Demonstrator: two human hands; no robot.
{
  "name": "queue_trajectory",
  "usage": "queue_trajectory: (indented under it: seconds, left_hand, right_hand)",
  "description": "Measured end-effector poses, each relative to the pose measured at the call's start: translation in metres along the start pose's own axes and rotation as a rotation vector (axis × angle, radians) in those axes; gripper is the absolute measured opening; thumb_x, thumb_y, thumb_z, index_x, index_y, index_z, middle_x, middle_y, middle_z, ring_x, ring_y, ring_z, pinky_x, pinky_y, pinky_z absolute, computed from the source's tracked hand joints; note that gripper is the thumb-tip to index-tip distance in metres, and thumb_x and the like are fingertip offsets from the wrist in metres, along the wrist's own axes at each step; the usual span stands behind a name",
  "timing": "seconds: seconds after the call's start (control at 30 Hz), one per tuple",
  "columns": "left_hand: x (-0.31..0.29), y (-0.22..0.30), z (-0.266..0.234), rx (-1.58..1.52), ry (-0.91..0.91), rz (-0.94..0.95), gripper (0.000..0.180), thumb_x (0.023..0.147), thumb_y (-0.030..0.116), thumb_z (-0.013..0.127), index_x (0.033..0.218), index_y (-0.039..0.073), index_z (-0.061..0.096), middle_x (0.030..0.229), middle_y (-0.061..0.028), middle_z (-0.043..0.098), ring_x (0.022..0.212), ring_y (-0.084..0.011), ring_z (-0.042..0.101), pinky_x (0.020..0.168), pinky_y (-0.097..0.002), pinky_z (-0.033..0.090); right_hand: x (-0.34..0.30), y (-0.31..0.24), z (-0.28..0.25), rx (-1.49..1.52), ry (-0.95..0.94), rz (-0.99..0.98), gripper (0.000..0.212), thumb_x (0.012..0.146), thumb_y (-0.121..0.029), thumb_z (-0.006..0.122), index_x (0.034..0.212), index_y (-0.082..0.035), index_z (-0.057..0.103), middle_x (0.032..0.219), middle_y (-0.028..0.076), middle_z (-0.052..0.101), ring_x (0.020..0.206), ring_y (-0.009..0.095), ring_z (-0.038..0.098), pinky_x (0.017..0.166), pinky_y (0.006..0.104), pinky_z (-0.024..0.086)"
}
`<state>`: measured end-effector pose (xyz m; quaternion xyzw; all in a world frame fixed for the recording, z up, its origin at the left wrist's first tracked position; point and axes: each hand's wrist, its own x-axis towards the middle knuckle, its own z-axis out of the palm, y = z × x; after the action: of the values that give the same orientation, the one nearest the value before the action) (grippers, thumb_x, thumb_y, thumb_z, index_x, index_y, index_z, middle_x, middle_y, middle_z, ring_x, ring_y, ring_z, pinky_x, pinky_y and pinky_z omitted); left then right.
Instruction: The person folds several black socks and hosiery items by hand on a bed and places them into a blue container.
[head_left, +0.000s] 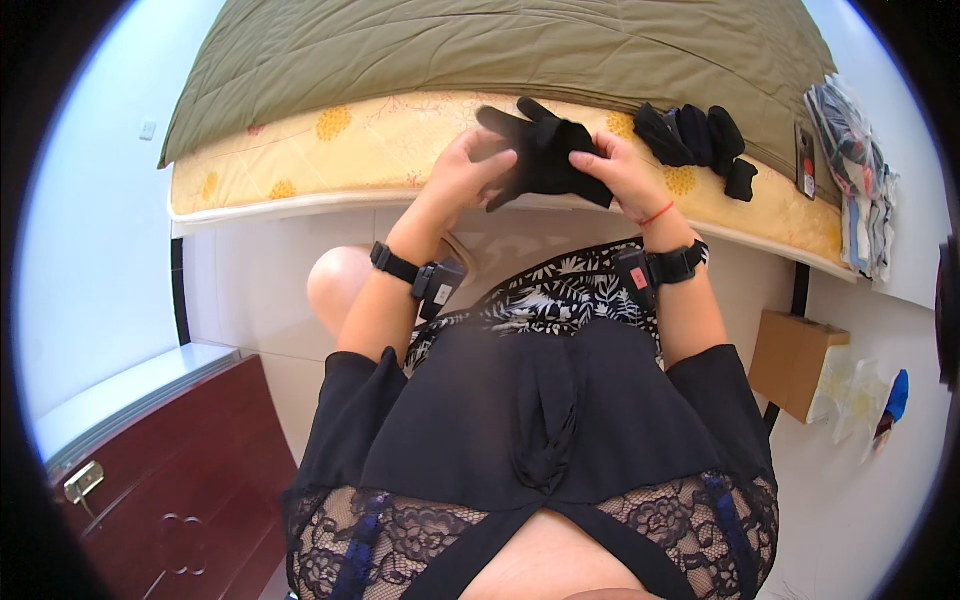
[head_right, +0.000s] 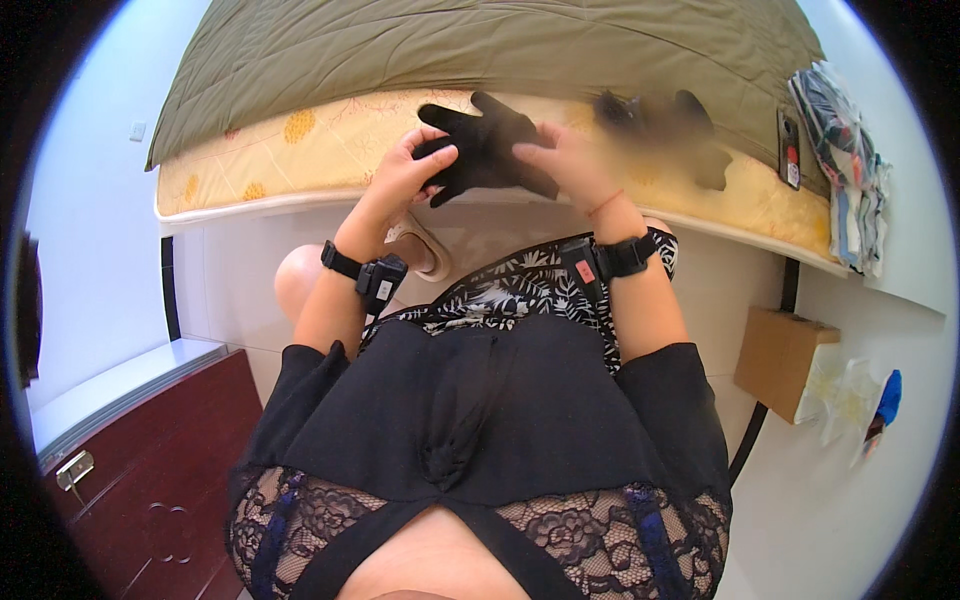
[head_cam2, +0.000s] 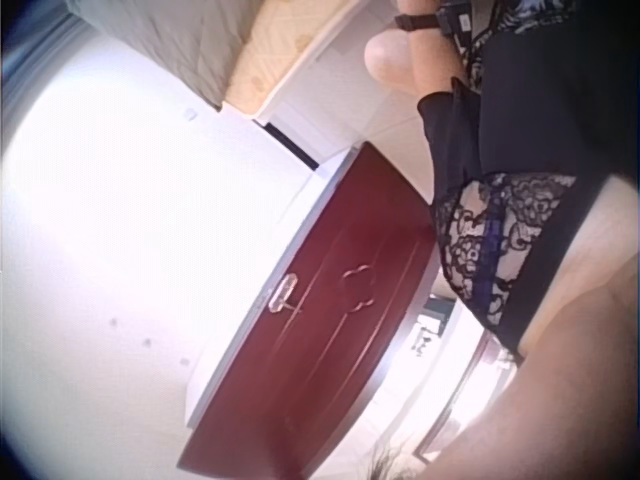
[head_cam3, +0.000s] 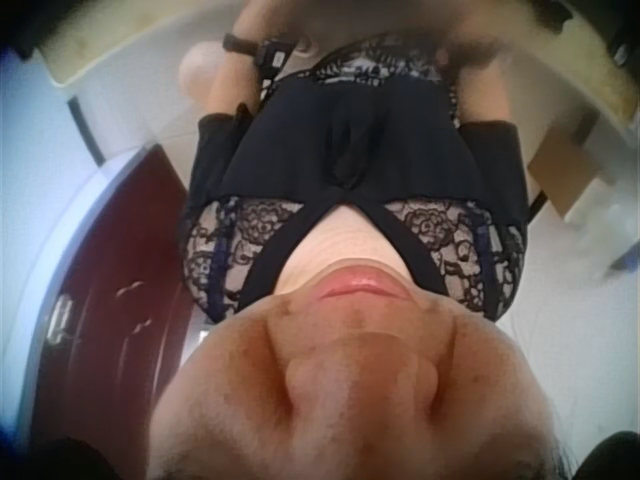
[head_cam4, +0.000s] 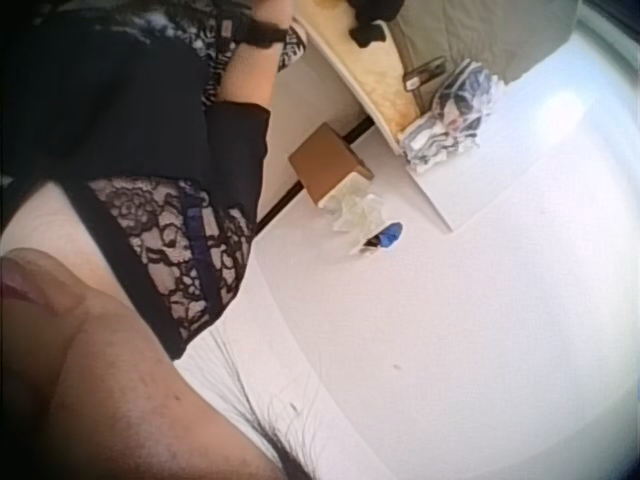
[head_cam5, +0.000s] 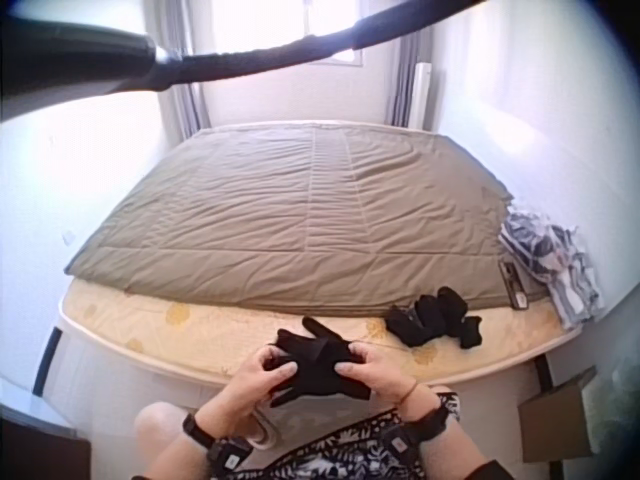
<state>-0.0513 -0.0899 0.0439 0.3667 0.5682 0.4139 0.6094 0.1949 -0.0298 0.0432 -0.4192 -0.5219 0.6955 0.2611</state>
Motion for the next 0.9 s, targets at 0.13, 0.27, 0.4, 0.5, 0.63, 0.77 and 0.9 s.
queue_trajectory:
  seconds: [0.13, 0.27, 0.4, 0.5, 0.63, 0.77, 0.9]
  left_hand:
    - [0.031, -0.001, -0.009, 0.267, 0.124, 0.071, 0.038, 0.087, 0.026, 0.069, 0.112, 0.002, 0.056, 0.085, -0.0055, 0.063, 0.066, -0.0145, 0.061, 0.053, -0.0281, 0.049]
    - [0.048, -0.013, -0.017, 0.782, 0.385, 0.541, 0.022, 0.083, 0.012, 0.068, 0.103, 0.003, 0.063, 0.087, -0.0140, 0.066, 0.078, -0.0282, 0.065, 0.067, -0.0369, 0.052]
    - [0.045, -0.013, 0.002, 0.937, 0.151, 0.983, 0.023, 0.081, 0.006, 0.068, 0.104, 0.008, 0.067, 0.107, -0.0127, 0.065, 0.098, -0.0312, 0.061, 0.084, -0.0394, 0.051]
    - [0.043, -0.015, 0.026, 1.007, -0.059, 0.969, 0.037, 0.081, 0.014, 0.071, 0.117, 0.012, 0.064, 0.125, -0.0108, 0.061, 0.116, -0.0308, 0.056, 0.097, -0.0404, 0.045]
    - [0.037, -0.019, 0.024, 1.394, 0.014, 0.712, 0.050, 0.083, 0.040, 0.067, 0.127, 0.018, 0.061, 0.141, -0.0095, 0.050, 0.132, -0.0291, 0.044, 0.106, -0.0431, 0.038]
    - [0.040, 0.018, 0.007, 1.285, -0.029, 0.433, 0.039, 0.078, 0.037, 0.073, 0.110, 0.017, 0.067, 0.129, -0.0101, 0.058, 0.121, -0.0312, 0.052, 0.099, -0.0428, 0.042]
    - [0.036, -0.001, -0.005, 1.163, -0.098, 0.773, 0.037, 0.068, 0.029, 0.081, 0.098, 0.015, 0.066, 0.120, -0.0101, 0.061, 0.115, -0.0314, 0.054, 0.096, -0.0428, 0.043]
  right_hand:
    - [0.032, 0.022, -0.024, -0.400, 0.298, -0.100, 0.034, 0.084, -0.020, 0.073, 0.110, 0.000, 0.062, 0.104, 0.008, 0.066, 0.096, 0.016, 0.061, 0.084, 0.0292, 0.049]
    - [0.047, 0.046, -0.035, -0.676, 0.380, -0.175, 0.036, 0.083, -0.026, 0.072, 0.111, -0.004, 0.063, 0.110, 0.015, 0.068, 0.102, 0.026, 0.065, 0.086, 0.0373, 0.050]
    - [0.037, 0.039, -0.014, -0.889, 0.431, -0.228, 0.031, 0.081, -0.025, 0.073, 0.106, -0.009, 0.065, 0.101, 0.012, 0.070, 0.094, 0.028, 0.067, 0.080, 0.0367, 0.052]
    - [0.035, 0.036, -0.007, -0.913, 0.475, -0.259, 0.031, 0.082, -0.023, 0.074, 0.106, -0.006, 0.064, 0.096, 0.012, 0.071, 0.090, 0.026, 0.068, 0.078, 0.0341, 0.052]
    - [0.033, 0.044, -0.031, -0.616, 0.478, -0.232, 0.033, 0.084, -0.023, 0.074, 0.105, -0.001, 0.063, 0.096, 0.013, 0.070, 0.088, 0.020, 0.067, 0.077, 0.0308, 0.051]
    - [0.034, 0.053, -0.045, -0.624, 0.451, -0.199, 0.031, 0.083, -0.021, 0.075, 0.105, -0.002, 0.064, 0.094, 0.012, 0.070, 0.088, 0.019, 0.067, 0.078, 0.0297, 0.051]
    - [0.035, 0.041, -0.026, -0.923, 0.475, -0.261, 0.029, 0.078, -0.021, 0.077, 0.100, -0.005, 0.066, 0.092, 0.013, 0.070, 0.086, 0.027, 0.067, 0.076, 0.0364, 0.052]
